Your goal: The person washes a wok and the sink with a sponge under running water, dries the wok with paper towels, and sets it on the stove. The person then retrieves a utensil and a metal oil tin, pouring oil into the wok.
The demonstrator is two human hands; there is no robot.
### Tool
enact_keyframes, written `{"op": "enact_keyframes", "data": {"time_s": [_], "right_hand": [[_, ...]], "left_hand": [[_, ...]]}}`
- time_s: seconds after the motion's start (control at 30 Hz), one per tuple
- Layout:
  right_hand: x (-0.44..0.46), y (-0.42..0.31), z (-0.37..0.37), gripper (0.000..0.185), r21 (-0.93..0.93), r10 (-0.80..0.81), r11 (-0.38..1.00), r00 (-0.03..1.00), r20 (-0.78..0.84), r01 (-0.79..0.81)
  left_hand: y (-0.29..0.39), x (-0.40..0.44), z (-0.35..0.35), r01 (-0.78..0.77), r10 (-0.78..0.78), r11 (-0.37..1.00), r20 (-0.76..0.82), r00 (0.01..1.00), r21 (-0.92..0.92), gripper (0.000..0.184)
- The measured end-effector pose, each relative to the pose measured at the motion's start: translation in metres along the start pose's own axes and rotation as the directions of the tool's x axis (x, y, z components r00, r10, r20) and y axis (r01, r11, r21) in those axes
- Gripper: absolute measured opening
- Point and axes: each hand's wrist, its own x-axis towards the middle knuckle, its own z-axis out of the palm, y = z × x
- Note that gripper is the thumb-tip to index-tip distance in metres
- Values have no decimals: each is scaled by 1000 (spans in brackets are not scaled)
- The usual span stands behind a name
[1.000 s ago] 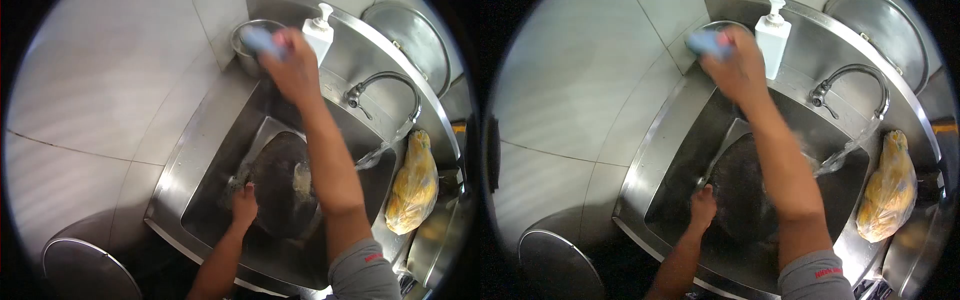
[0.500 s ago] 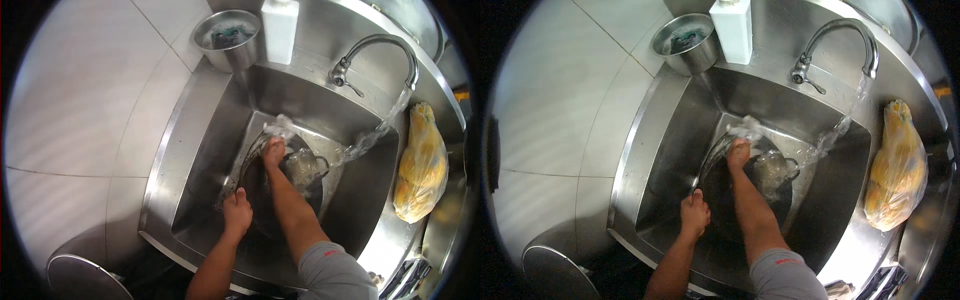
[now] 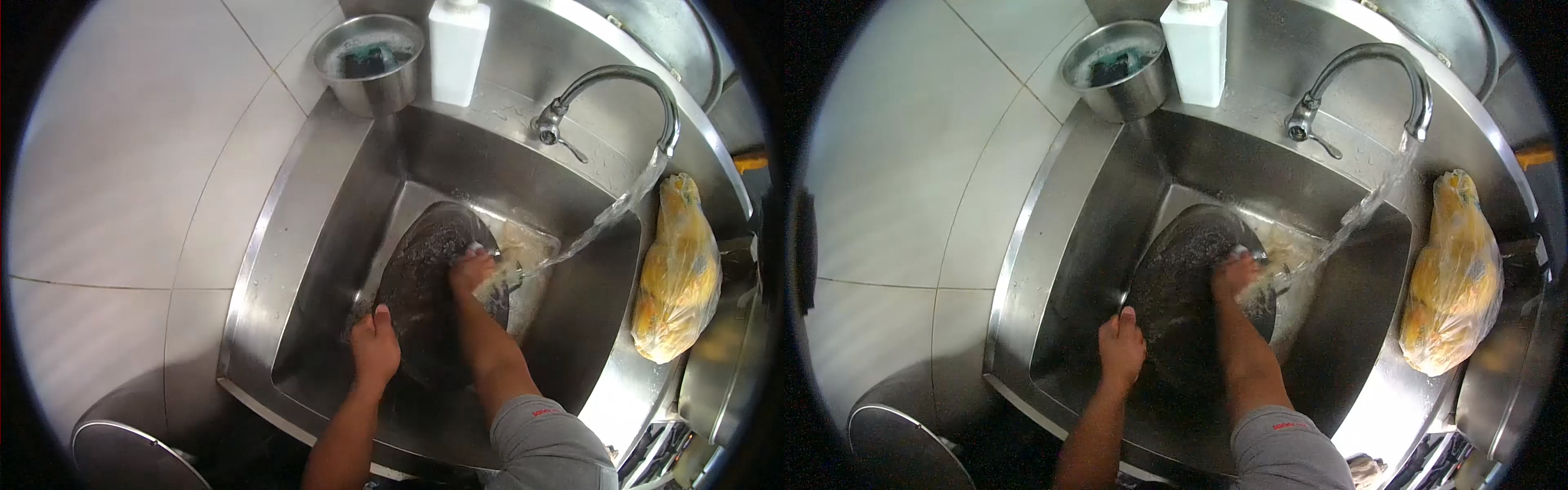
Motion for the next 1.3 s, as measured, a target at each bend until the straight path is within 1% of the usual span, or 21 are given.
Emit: {"op": "enact_keyframes", "data": {"time_s": [0.07, 0.13, 0.17, 0.23, 0.27, 0.33, 0.4, 0.47, 0.53, 0.6, 0.67, 0.73, 0.8, 0.83, 0.9, 0.97, 1.07, 1.13, 1.2, 1.27, 1.3], "right_hand": [[-17, -59, -29, 34, 530, 49, 802, 914, 402, -276], [-61, -96, -56, 36, 591, -395, 778, 898, 196, 213], [-84, -100, -91, 37, 613, -409, 781, 839, 359, 118], [-123, -38, -104, 32, 578, -677, 705, 632, 378, 410], [-107, -22, -105, 32, 580, -676, 705, 635, 375, 409], [-76, 14, -108, 23, 353, -349, 930, 547, 761, 103], [-48, -21, -86, 17, 130, -26, 988, 738, 674, -84], [-55, -29, -35, 22, 369, -475, 875, 701, 532, 313], [-96, -62, -56, 27, 493, -570, 805, 661, 488, 330], [-127, -53, -115, 31, 613, -602, 767, 539, 589, 187], [-144, 29, -136, 36, 626, -583, 780, 400, 707, 29], [-96, 82, -161, 36, 363, -381, 920, 119, 917, 150], [-90, 60, -165, 39, 234, -267, 935, 93, 959, 268], [-90, 44, -169, 44, 102, -144, 919, 83, 986, 380], [-125, -16, -186, 48, 337, -412, 896, 259, 874, 288], [-117, -73, -208, 54, 395, -380, 919, 249, 891, -9], [-134, 28, -185, 48, 519, -556, 828, 436, 708, 213], [-73, 114, -146, 33, 638, -673, 739, 303, 675, 218], [-25, 94, -136, 28, -52, -337, 798, 516, 787, 601], [-40, 85, -111, 24, 58, -88, 995, 478, 874, 77], [-64, 59, -109, 20, 125, -287, 947, 598, 749, 298]], "left_hand": [[0, 6, 0, -138, 143, 965, -4, 990, 222, 50], [5, 5, 1, -103, 102, 984, 14, 995, 146, 51], [6, 2, -1, -86, 84, 994, 36, 996, 65, 51], [-3, 0, -1, -60, 59, 996, 13, 998, 63, 50], [-4, 2, 0, -50, 51, 998, -10, 999, 47, 50], [9, 1, 0, 16, -13, 993, 24, 1000, -114, 41], [5, 0, 3, 101, -86, 959, 68, 994, -266, 36], [-13, 9, 5, -82, 84, 995, 20, 996, -61, 35], [-17, 14, 6, -116, 117, 993, -42, 992, 7, 35], [-13, 13, 4, -155, 162, 985, -93, 982, 76, 35], [-5, 6, -1, -102, 90, 982, -81, 993, -159, 36], [0, 4, -6, -73, 62, 984, -74, 995, -164, 36], [5, 6, -3, -52, 42, 983, -60, 997, -174, 37], [6, 5, -1, -52, 38, 972, -69, 997, -227, 36], [3, 1, 3, -35, 16, 957, -67, 998, -288, 36], [2, 2, -4, -52, 35, 967, -72, 997, -249, 41], [8, 1, -3, 1, -18, 947, -50, 999, -322, 39], [13, -3, -6, 48, -58, 914, -12, 998, -402, 38], [17, -4, -7, 54, -55, 918, 8, 998, -392, 38], [17, -18, -3, 111, -115, 911, 13, 993, -396, 37], [25, -12, 5, 108, -115, 895, 11, 993, -434, 37]]}}
